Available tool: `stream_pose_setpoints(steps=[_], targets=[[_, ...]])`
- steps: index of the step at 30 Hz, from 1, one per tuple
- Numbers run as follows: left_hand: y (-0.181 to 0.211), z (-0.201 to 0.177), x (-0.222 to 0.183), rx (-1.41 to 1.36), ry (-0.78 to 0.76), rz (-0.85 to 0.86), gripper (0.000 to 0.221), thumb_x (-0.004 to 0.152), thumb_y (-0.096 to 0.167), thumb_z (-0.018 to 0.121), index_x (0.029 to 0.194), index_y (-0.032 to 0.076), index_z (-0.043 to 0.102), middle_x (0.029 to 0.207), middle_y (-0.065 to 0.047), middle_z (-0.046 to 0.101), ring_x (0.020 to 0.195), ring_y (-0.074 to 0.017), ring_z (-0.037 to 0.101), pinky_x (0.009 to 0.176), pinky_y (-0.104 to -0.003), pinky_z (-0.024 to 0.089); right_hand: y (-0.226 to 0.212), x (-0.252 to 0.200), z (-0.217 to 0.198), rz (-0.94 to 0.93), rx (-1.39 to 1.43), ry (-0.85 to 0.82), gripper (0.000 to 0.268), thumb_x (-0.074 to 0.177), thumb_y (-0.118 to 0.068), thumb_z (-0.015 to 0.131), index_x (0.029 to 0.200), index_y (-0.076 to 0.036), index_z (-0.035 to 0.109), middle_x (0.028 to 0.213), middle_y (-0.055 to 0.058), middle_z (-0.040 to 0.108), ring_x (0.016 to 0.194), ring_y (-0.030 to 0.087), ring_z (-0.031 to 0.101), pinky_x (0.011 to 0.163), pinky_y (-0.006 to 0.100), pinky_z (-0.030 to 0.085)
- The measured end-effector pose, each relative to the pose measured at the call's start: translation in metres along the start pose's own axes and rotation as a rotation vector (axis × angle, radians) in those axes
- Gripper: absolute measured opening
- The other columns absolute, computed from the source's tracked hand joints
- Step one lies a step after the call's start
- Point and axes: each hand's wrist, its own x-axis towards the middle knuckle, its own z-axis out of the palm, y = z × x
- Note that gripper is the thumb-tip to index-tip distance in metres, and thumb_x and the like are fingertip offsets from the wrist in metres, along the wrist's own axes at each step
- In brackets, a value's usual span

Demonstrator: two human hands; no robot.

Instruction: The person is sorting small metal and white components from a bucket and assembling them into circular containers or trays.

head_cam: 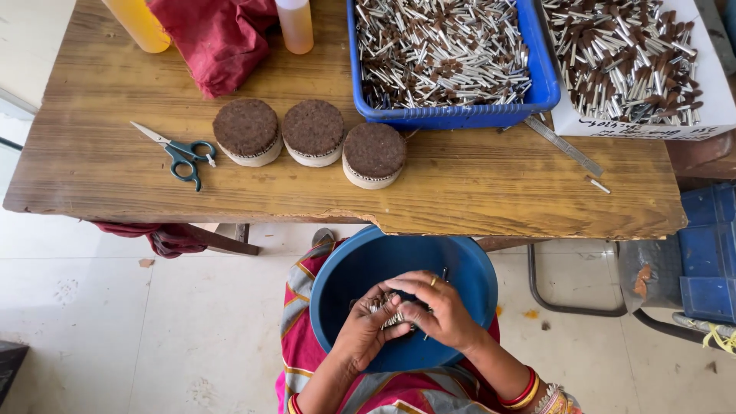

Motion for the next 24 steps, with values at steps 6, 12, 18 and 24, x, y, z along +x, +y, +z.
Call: stream_pose_setpoints(steps=[6, 12, 18, 24], targets=[[0.008, 0.015, -0.002, 0.123, 0.057, -0.021, 0.057, 0.095, 0.006, 0.065, 0.149, 0.009, 0.046, 0.113, -0.013, 0.074, 0.099, -0.0194, 0.074, 0.08, -0.03, 0.065, 0.047, -0.032, 0.008, 0.538, 0.363, 0.299, 0.023, 0.104, -0.017, 0.061, 0.11, -0.001, 0.076, 0.102, 0.009, 0.074, 0.089, 0.016, 0.07, 0.081, 0.028, 0.058], [0.01, 0.023, -0.005, 0.241, 0.028, 0.02, 0.074, 0.093, 0.0, 0.066, 0.159, 0.013, 0.035, 0.112, -0.012, 0.074, 0.098, -0.0196, 0.073, 0.082, -0.029, 0.063, 0.054, -0.035, 0.002, 0.526, 0.59, 0.087, 0.017, 0.098, -0.011, 0.068, 0.106, 0.003, 0.074, 0.097, 0.003, 0.067, 0.083, 0.009, 0.067, 0.073, 0.025, 0.055], [0.01, 0.017, -0.005, 0.315, -0.006, 0.037, 0.081, 0.093, -0.002, 0.065, 0.162, 0.016, 0.028, 0.115, -0.013, 0.074, 0.1, -0.0195, 0.073, 0.086, -0.029, 0.063, 0.045, -0.027, 0.001, 0.721, 0.729, 0.147, 0.014, 0.099, -0.013, 0.068, 0.099, -0.001, 0.074, 0.074, -0.002, 0.064, 0.064, 0.004, 0.053, 0.057, 0.019, 0.043], [0.012, 0.018, -0.007, 0.315, -0.034, 0.041, 0.085, 0.092, 0.0, 0.066, 0.163, 0.017, 0.023, 0.115, -0.017, 0.074, 0.1, -0.021, 0.074, 0.087, -0.03, 0.062, 0.062, -0.035, 0.003, 0.616, 0.744, 0.251, 0.016, 0.1, -0.014, 0.064, 0.094, -0.002, 0.072, 0.075, -0.004, 0.063, 0.065, 0.002, 0.055, 0.058, 0.019, 0.044]])
